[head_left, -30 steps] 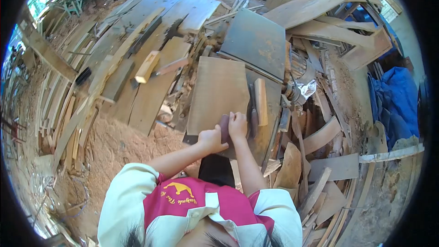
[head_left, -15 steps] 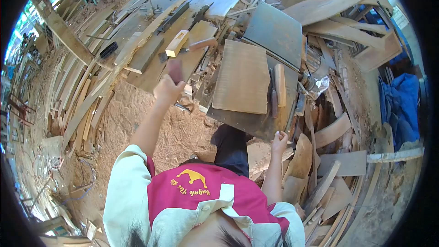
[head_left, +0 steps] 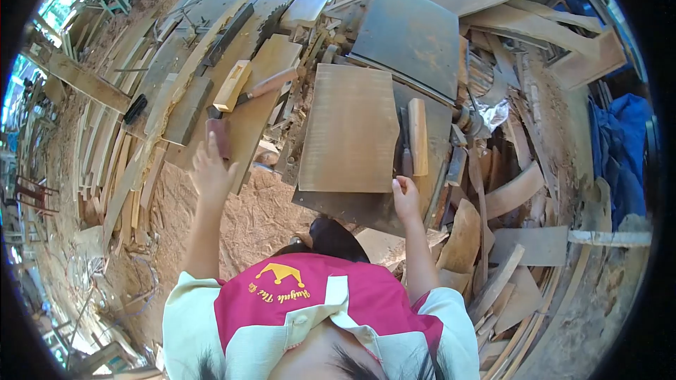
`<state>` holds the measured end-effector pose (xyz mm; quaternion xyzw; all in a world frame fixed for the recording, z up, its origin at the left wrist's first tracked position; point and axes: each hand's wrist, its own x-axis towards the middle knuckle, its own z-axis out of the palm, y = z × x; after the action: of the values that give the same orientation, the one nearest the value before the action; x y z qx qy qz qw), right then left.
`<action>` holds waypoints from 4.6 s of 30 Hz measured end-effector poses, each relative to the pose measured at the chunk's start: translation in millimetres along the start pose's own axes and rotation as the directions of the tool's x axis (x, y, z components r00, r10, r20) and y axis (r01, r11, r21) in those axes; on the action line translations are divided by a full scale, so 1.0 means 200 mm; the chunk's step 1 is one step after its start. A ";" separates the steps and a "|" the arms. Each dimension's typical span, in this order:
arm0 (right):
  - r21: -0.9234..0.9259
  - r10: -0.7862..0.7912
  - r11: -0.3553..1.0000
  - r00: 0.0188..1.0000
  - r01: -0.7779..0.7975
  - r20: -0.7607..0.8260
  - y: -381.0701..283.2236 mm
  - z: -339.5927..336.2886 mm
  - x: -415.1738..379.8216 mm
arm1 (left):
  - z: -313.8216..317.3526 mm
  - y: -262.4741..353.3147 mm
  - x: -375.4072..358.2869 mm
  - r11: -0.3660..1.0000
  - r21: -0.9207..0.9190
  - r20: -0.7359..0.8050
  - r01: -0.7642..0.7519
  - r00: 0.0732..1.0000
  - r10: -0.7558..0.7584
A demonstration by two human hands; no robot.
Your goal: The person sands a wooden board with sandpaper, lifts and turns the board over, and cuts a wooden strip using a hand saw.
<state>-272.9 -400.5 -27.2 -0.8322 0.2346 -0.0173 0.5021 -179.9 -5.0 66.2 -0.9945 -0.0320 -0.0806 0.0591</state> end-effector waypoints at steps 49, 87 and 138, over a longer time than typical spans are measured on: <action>0.783 0.158 0.469 0.911 -0.408 0.381 -1.10 -0.81 0.39 | -0.88 0.95 0.59 -0.404 -0.414 0.642 0.816 0.576 0.506; 0.588 0.331 0.504 0.770 -0.633 0.545 -1.00 -0.63 0.83 | -0.32 1.08 0.90 -0.418 -0.203 0.705 0.886 0.428 0.566; 0.789 0.010 0.585 0.975 -0.186 0.222 -1.24 -0.73 0.25 | -0.57 0.85 0.66 -0.639 -0.399 0.351 0.658 0.753 0.556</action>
<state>-174.1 -445.2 244.2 -0.4982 0.1970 -0.0126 0.8443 -54.7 -180.9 180.9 -0.3344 -0.0534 0.2799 -0.8983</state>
